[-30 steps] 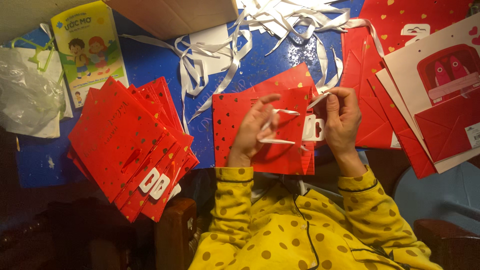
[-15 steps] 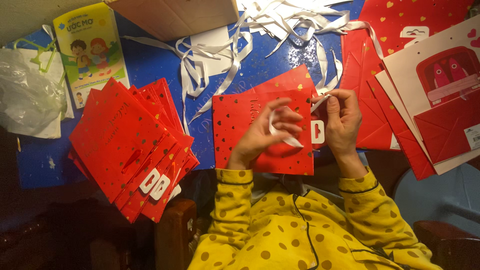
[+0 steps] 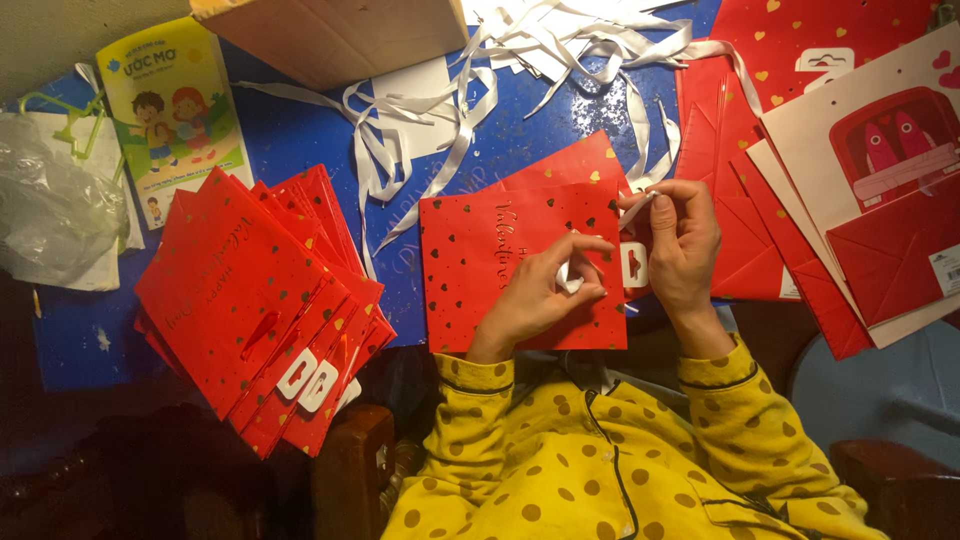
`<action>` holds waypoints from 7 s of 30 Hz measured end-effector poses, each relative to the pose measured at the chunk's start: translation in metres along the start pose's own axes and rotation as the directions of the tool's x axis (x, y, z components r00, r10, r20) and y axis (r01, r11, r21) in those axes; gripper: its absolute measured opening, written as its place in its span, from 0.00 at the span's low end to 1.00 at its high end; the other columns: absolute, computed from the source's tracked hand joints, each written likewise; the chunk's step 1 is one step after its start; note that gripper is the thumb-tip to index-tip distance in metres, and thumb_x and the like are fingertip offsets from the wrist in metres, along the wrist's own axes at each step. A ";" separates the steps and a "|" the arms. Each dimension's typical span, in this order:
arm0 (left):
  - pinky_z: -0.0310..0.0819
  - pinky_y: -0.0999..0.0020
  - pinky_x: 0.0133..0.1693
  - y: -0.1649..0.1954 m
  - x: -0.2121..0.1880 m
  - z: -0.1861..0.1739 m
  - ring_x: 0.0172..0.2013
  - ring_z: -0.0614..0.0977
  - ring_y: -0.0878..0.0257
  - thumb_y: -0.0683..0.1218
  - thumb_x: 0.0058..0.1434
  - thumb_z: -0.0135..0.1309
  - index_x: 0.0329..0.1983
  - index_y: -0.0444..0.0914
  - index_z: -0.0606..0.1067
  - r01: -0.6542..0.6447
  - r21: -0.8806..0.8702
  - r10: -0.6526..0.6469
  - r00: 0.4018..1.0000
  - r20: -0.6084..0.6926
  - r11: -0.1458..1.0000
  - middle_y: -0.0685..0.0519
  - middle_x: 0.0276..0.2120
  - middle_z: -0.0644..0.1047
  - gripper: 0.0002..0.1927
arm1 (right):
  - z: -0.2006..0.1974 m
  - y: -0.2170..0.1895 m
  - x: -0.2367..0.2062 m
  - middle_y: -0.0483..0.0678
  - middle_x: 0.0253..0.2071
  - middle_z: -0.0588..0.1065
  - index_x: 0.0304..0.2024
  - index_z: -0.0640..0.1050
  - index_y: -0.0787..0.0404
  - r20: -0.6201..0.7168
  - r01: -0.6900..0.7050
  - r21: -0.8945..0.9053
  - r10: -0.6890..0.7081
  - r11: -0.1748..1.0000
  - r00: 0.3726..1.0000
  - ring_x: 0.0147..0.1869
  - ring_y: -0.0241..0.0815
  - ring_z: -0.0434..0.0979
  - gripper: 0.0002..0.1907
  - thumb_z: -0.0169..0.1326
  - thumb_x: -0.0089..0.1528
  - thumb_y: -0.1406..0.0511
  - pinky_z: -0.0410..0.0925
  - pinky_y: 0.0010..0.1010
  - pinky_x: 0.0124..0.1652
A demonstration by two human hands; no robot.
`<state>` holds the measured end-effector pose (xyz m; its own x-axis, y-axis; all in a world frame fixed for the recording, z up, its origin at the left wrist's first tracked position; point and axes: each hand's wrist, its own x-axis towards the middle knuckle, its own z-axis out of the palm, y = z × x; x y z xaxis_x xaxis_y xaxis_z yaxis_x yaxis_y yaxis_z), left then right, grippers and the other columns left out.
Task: The person assembles red Valentine's Day gift boxes by inserting white plastic hangers and threading white ribbons through them. They handle multiple boxes one at a time, folding flaps and securing the ribbons before stacking the finished boxes.
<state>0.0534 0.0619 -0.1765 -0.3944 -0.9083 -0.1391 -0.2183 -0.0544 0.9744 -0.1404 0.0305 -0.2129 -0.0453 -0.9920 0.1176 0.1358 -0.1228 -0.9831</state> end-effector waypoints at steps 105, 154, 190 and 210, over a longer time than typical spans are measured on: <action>0.78 0.64 0.46 0.070 -0.024 0.010 0.39 0.80 0.58 0.38 0.67 0.53 0.64 0.35 0.71 -0.218 0.416 0.436 0.709 -0.554 0.883 0.46 0.48 0.80 0.21 | -0.011 -0.093 -0.030 0.51 0.47 0.84 0.62 0.75 0.59 0.369 0.101 -0.463 0.087 0.881 0.926 0.31 0.44 0.81 0.21 0.46 0.70 0.58 0.73 0.28 0.36; 0.74 0.60 0.45 0.021 0.019 0.029 0.41 0.78 0.57 0.58 0.57 0.66 0.56 0.40 0.75 -0.001 0.520 0.270 0.855 -0.443 0.854 0.53 0.39 0.77 0.28 | -0.023 -0.066 -0.015 0.47 0.25 0.79 0.44 0.81 0.64 0.167 -0.276 -0.597 0.453 0.754 0.876 0.28 0.31 0.76 0.16 0.48 0.70 0.59 0.70 0.27 0.30; 0.74 0.63 0.40 0.004 0.022 0.026 0.33 0.78 0.61 0.45 0.59 0.58 0.54 0.40 0.74 -0.067 0.383 0.249 0.858 -0.449 0.921 0.56 0.28 0.74 0.18 | -0.023 0.006 0.092 0.57 0.48 0.71 0.48 0.79 0.67 0.070 0.133 -0.910 -0.172 0.392 0.983 0.44 0.58 0.76 0.13 0.65 0.65 0.65 0.69 0.47 0.43; 0.74 0.58 0.40 0.007 0.022 0.023 0.35 0.79 0.53 0.46 0.58 0.60 0.35 0.37 0.72 -0.073 0.410 0.267 0.858 -0.438 0.909 0.49 0.30 0.77 0.10 | -0.044 -0.042 0.035 0.47 0.41 0.79 0.47 0.78 0.67 0.128 -0.142 0.158 0.123 0.977 0.984 0.40 0.36 0.77 0.03 0.56 0.71 0.71 0.71 0.26 0.43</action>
<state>0.0222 0.0508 -0.1764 -0.0057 -0.9759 0.2184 -0.5357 0.1874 0.8233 -0.1911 0.0024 -0.1736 0.0988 -0.9950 0.0129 0.2951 0.0169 -0.9553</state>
